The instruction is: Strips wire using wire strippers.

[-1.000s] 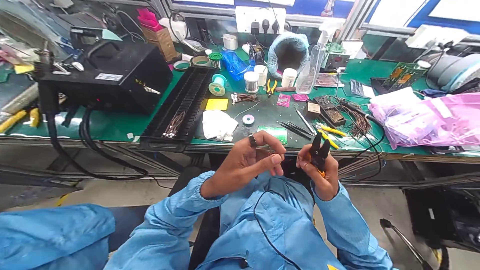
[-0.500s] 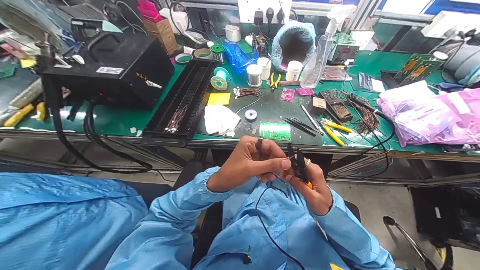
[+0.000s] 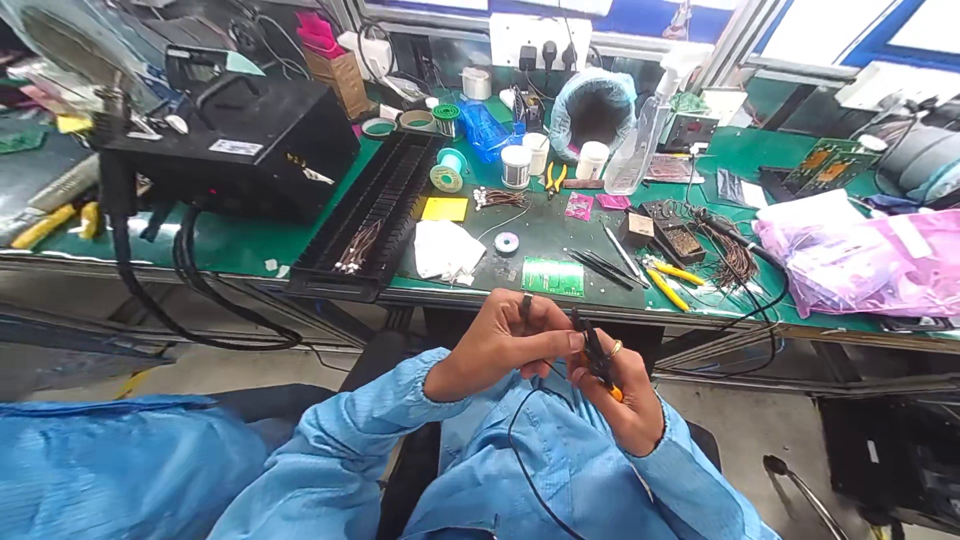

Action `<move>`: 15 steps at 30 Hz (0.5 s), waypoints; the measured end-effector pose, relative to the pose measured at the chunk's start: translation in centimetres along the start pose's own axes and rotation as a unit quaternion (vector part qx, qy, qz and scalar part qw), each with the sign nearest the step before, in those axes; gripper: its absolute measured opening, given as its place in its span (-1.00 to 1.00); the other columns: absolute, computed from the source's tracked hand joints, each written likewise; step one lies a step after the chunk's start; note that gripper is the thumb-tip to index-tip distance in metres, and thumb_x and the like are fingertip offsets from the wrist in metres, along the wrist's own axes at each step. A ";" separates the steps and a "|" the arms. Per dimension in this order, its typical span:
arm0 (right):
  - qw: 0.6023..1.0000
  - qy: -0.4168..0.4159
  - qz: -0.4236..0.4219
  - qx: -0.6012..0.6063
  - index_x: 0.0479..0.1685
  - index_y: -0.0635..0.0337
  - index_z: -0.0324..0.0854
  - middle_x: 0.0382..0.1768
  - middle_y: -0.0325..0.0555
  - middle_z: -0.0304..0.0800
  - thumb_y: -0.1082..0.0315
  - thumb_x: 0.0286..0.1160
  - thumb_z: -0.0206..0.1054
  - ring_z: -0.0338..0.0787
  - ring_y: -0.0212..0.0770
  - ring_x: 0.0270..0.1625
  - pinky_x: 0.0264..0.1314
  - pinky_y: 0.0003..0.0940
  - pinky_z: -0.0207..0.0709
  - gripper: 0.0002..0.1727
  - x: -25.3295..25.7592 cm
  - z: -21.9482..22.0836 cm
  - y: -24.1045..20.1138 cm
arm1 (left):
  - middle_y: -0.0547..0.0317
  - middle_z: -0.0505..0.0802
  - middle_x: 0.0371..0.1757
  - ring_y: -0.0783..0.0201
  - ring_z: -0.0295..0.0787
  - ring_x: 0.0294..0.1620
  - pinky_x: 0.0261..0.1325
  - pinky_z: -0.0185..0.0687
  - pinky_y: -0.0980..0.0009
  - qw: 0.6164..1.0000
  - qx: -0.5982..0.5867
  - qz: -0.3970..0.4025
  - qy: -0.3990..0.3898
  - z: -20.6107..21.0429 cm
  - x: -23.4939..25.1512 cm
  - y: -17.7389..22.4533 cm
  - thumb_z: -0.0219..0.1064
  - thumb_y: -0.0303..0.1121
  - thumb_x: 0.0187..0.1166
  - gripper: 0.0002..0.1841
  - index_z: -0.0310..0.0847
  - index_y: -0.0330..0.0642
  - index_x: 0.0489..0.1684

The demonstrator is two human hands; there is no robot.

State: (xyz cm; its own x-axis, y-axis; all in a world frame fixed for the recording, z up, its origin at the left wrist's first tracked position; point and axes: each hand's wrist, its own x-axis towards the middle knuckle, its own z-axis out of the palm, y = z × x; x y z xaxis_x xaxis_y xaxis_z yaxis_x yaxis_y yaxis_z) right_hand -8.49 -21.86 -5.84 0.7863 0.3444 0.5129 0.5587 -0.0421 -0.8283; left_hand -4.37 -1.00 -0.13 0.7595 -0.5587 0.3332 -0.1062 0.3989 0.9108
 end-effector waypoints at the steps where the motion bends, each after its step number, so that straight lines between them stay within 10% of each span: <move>1: 1.000 0.003 0.003 -0.014 0.07 0.37 0.60 -0.23 -0.16 0.74 0.40 0.55 0.21 0.69 -0.48 -0.26 -0.21 -0.56 0.63 -0.75 0.0 -0.1 0.0 | 0.22 0.90 -0.41 0.56 0.70 -0.60 -0.59 0.58 0.67 1.000 0.001 0.000 0.003 0.0 0.0 -0.1 0.42 -0.53 0.58 -0.96 0.77 -0.29 -0.22; 15: 0.988 0.042 0.054 -0.136 -0.04 0.31 0.66 -0.34 -0.14 0.75 0.34 0.45 0.26 0.70 -0.39 -0.37 -0.34 -0.43 0.61 -0.76 0.1 -0.2 1.5 | 0.36 0.86 -0.50 0.60 0.64 -0.67 -0.65 0.54 0.68 0.996 0.052 -0.024 0.064 -0.8 0.9 -1.6 0.43 -0.51 0.52 -0.95 0.80 -0.17 -0.30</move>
State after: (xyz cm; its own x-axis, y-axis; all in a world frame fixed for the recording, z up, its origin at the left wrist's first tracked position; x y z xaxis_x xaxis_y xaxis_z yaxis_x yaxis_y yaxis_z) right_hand -7.56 -22.07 -6.97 0.8583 0.2457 0.4504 0.5110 -0.3295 -0.7939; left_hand -3.02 -1.58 -1.51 0.8403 -0.4747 0.2617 -0.1292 0.2934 0.9472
